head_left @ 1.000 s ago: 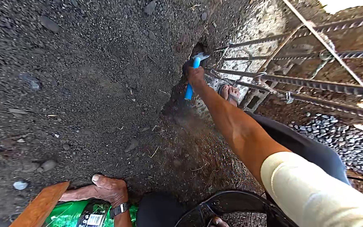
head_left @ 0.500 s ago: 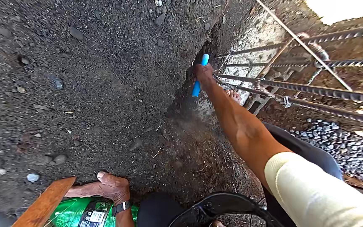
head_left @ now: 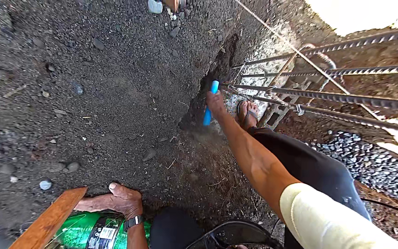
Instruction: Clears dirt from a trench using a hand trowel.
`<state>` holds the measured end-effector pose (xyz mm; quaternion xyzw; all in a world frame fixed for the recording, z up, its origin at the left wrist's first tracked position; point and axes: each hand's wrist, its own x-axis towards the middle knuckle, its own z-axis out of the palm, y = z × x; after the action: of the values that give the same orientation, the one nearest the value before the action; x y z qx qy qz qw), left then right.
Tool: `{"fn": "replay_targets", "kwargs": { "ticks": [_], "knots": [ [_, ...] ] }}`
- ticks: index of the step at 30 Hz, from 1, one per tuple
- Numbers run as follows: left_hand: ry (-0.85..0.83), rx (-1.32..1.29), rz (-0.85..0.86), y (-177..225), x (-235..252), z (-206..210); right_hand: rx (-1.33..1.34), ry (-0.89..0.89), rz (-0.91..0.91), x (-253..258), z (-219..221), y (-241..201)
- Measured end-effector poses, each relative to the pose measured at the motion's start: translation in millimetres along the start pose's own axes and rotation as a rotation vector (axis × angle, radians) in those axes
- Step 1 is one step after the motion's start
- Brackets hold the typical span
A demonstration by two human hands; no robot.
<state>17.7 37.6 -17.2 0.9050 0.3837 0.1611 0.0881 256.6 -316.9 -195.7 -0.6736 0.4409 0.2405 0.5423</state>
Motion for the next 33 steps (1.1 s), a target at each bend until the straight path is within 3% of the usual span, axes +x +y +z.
{"fn": "replay_targets", "kwargs": {
  "ticks": [10, 14, 21, 25, 28, 31, 33],
  "knots": [
    [-0.01, 0.03, -0.037, -1, 3, -6, -0.058, -0.254, 0.142, -109, -18, 48],
    [-0.01, 0.044, -0.034, -1, 0, -11, -0.099, -0.226, 0.118, -186, -40, 29],
    [-0.023, 0.102, -0.057, -2, 1, -16, -0.154, -0.119, 0.022, -325, -44, -54],
    [-0.036, 0.116, -0.071, -4, 1, -16, -0.386, -0.163, -0.171, -392, -8, -119],
    [-0.053, 0.136, -0.086, -3, 0, -19, -0.517, -0.278, -0.355, -438, 59, -174],
    [-0.12, 0.175, -0.117, 2, 0, -24, -0.592, -0.412, -0.617, -468, 125, -216],
    [-0.102, 0.159, -0.122, 5, 2, -25, -0.611, -0.435, -0.818, -479, 143, -233]
  ]
}}
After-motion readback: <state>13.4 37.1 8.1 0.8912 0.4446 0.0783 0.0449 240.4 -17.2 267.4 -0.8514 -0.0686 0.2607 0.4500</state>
